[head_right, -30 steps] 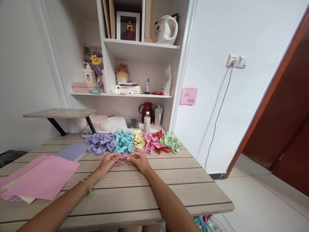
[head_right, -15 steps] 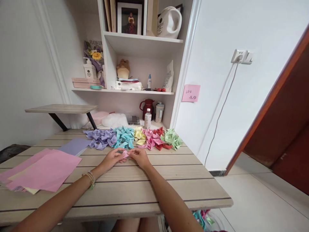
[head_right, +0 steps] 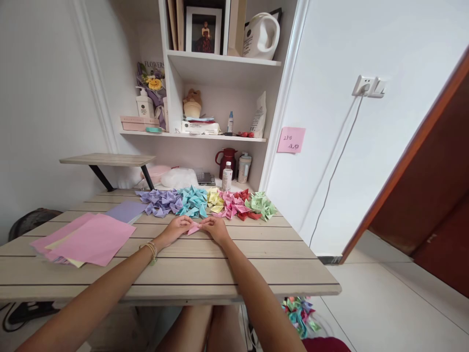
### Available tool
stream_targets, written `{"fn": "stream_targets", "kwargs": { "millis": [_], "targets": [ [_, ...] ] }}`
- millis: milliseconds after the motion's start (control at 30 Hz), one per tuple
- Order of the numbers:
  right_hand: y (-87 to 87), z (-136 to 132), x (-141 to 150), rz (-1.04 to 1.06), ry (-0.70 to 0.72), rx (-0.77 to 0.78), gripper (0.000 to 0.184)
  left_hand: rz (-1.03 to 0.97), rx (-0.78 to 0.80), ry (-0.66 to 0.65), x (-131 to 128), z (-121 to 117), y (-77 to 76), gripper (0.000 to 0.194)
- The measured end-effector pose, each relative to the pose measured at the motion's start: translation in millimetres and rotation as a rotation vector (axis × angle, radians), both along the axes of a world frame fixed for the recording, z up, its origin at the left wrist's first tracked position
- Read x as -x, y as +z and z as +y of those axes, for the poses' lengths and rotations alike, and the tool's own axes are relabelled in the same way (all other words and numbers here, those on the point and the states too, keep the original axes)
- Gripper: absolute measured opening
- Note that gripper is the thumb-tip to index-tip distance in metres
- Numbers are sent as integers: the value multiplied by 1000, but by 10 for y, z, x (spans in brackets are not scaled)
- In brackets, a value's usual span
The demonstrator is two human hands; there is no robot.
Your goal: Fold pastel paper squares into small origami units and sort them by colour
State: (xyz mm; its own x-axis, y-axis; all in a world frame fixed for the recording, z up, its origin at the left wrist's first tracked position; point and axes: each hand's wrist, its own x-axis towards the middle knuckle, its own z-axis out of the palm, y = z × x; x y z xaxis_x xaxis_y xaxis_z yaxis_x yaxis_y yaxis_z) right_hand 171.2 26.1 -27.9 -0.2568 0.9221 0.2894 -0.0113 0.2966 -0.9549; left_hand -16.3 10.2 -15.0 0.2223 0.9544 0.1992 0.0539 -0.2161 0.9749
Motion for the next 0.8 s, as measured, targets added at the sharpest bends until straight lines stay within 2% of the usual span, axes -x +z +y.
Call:
{"fn": "stream_targets", "kwargs": {
  "millis": [200,267,400,567,800],
  "targets": [
    [16,-46,12,78,127,-16,42,-116,48,16,-4,37,-57,30],
    [19,-58,15,80,152,-30,39,-121,58,27,-20,42,-60,31],
    [30,-75,23,24,106,-79,32,-93,40,29,-70,48,-54,31],
    [50,-87,42,38,72,-97,37,-119,49,38,-91,58,-58,30],
    [75,-100,22,-44,57,-80,38,-132,100,25,-80,73,-63,28]
  ]
}}
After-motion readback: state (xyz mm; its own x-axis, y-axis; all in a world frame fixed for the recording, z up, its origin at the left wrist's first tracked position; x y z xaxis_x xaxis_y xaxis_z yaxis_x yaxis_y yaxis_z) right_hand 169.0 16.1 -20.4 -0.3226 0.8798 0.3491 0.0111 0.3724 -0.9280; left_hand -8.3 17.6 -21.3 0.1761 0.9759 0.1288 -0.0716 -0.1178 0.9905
